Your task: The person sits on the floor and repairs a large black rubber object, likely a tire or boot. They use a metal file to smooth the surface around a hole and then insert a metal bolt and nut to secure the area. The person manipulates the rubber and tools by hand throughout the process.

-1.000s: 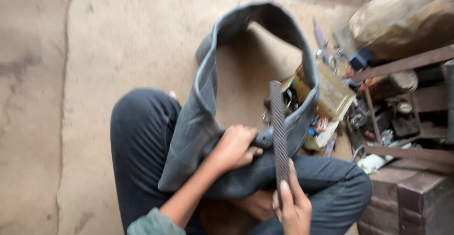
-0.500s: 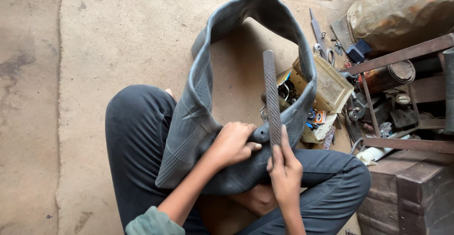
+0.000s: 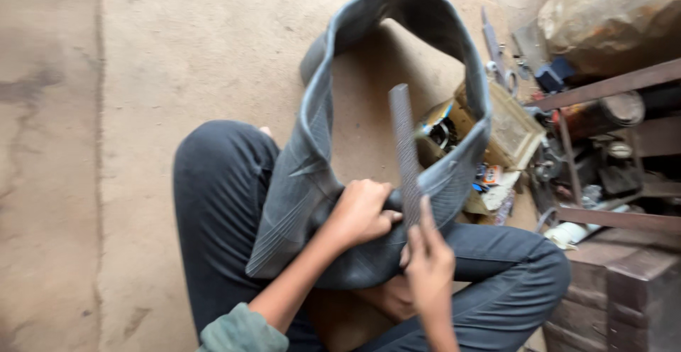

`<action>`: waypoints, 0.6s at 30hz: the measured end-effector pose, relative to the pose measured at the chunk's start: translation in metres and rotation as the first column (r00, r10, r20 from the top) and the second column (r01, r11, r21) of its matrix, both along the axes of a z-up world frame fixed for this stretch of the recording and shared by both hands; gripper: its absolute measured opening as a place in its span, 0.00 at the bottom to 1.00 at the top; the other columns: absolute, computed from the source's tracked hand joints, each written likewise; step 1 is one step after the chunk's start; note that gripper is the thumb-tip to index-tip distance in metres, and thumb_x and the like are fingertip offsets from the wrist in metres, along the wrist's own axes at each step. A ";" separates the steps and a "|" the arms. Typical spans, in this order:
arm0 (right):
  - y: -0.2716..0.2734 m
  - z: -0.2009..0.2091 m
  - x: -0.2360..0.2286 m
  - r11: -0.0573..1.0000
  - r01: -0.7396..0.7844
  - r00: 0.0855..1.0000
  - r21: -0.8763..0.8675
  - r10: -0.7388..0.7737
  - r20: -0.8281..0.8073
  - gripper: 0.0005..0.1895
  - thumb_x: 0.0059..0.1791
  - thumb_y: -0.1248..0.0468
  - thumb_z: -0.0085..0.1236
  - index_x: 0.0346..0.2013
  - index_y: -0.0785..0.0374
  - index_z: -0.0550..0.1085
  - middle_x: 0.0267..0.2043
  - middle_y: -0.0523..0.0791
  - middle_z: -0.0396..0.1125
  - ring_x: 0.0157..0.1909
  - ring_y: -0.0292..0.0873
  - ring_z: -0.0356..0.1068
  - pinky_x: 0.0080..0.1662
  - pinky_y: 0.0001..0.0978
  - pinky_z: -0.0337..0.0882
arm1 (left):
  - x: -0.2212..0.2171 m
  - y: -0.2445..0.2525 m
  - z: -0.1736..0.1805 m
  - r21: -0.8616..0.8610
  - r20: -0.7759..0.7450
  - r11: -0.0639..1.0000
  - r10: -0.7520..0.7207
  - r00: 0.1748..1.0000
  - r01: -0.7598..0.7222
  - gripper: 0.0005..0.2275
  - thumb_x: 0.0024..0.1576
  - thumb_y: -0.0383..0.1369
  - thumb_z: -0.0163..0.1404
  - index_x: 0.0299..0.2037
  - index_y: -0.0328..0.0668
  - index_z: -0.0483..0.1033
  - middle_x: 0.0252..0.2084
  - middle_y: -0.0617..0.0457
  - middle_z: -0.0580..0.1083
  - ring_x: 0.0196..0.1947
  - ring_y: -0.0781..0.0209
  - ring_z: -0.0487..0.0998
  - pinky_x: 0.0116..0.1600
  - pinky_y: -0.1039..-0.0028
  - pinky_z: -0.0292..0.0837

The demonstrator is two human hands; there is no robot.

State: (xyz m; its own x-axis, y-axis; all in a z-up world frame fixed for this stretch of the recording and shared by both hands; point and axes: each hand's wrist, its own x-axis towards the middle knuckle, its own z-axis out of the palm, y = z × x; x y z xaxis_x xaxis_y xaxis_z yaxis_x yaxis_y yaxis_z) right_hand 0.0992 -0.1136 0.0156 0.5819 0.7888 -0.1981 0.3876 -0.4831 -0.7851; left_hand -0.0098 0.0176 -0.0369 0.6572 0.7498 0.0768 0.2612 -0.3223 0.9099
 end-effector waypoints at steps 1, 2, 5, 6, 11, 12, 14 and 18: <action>0.008 0.002 0.001 0.999 0.032 0.995 0.010 -0.031 -0.090 0.29 0.55 0.66 0.47 0.73 0.55 0.61 0.19 0.39 0.58 0.19 0.29 0.53 0.22 0.21 0.56 | -0.003 0.001 0.000 -0.020 0.007 1.000 -0.003 1.000 0.003 0.14 0.45 0.37 0.62 0.31 0.31 0.78 0.30 0.31 0.76 0.36 0.31 0.78 0.46 0.50 0.73; 0.002 0.006 0.000 0.997 0.066 0.981 0.040 -0.058 -0.187 0.29 0.55 0.66 0.46 0.73 0.55 0.61 0.20 0.38 0.57 0.19 0.29 0.52 0.21 0.21 0.55 | -0.002 0.000 0.001 -0.052 0.025 0.998 -0.018 1.000 0.019 0.14 0.46 0.37 0.62 0.31 0.32 0.78 0.30 0.32 0.76 0.36 0.32 0.79 0.46 0.50 0.73; -0.026 0.003 0.015 0.985 0.145 0.939 0.090 -0.108 -0.327 0.29 0.56 0.68 0.43 0.74 0.57 0.62 0.21 0.37 0.57 0.18 0.29 0.53 0.20 0.20 0.52 | 0.001 0.001 0.002 -0.081 0.054 0.996 -0.026 0.998 0.031 0.14 0.44 0.37 0.62 0.34 0.33 0.79 0.30 0.33 0.77 0.36 0.33 0.79 0.46 0.51 0.73; -0.052 0.003 0.017 0.989 0.134 0.949 0.064 -0.110 -0.294 0.29 0.55 0.68 0.43 0.73 0.58 0.62 0.21 0.39 0.59 0.16 0.29 0.53 0.19 0.21 0.53 | 0.000 0.000 0.003 -0.090 0.054 0.996 -0.012 0.998 0.017 0.15 0.43 0.37 0.62 0.35 0.34 0.80 0.29 0.33 0.77 0.36 0.33 0.79 0.45 0.50 0.72; -0.143 -0.025 0.016 0.980 0.141 0.945 0.140 -0.091 -0.315 0.29 0.55 0.74 0.39 0.73 0.64 0.62 0.55 0.44 0.73 0.20 0.29 0.61 0.24 0.22 0.65 | 0.000 0.002 -0.001 -0.131 0.025 0.991 -0.012 1.000 0.016 0.14 0.45 0.37 0.62 0.34 0.34 0.80 0.30 0.32 0.76 0.37 0.32 0.78 0.46 0.50 0.72; -0.148 -0.028 0.010 0.966 0.055 0.960 0.254 0.019 -0.280 0.28 0.55 0.74 0.40 0.73 0.64 0.62 0.59 0.46 0.72 0.19 0.28 0.61 0.23 0.22 0.65 | 0.001 0.000 -0.003 -0.142 0.036 0.990 -0.017 0.999 0.022 0.13 0.45 0.37 0.62 0.34 0.35 0.81 0.30 0.32 0.76 0.37 0.32 0.78 0.46 0.50 0.72; -0.124 -0.033 0.002 0.990 0.068 0.968 0.123 -0.036 -0.248 0.29 0.54 0.73 0.43 0.71 0.63 0.63 0.43 0.43 0.70 0.21 0.28 0.56 0.24 0.22 0.61 | 0.000 -0.001 -0.006 -0.115 0.050 0.993 0.014 0.999 -0.008 0.13 0.45 0.35 0.61 0.35 0.34 0.80 0.31 0.32 0.76 0.37 0.31 0.78 0.47 0.50 0.72; -0.027 -0.017 -0.003 0.995 0.091 0.980 0.045 -0.081 -0.182 0.28 0.56 0.69 0.46 0.73 0.58 0.63 0.25 0.37 0.55 0.23 0.28 0.52 0.24 0.21 0.56 | 0.001 -0.001 -0.005 -0.053 0.013 0.998 0.020 1.000 -0.019 0.13 0.46 0.36 0.63 0.33 0.33 0.80 0.32 0.31 0.76 0.38 0.31 0.78 0.47 0.50 0.72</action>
State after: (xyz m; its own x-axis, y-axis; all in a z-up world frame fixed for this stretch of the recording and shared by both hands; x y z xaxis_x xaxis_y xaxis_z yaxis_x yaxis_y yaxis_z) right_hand 0.0960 -0.1404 -0.0012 0.6067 0.7495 -0.2648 0.1971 -0.4646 -0.8633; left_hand -0.0090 0.0166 -0.0417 0.6417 0.7656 0.0453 0.2545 -0.2682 0.9291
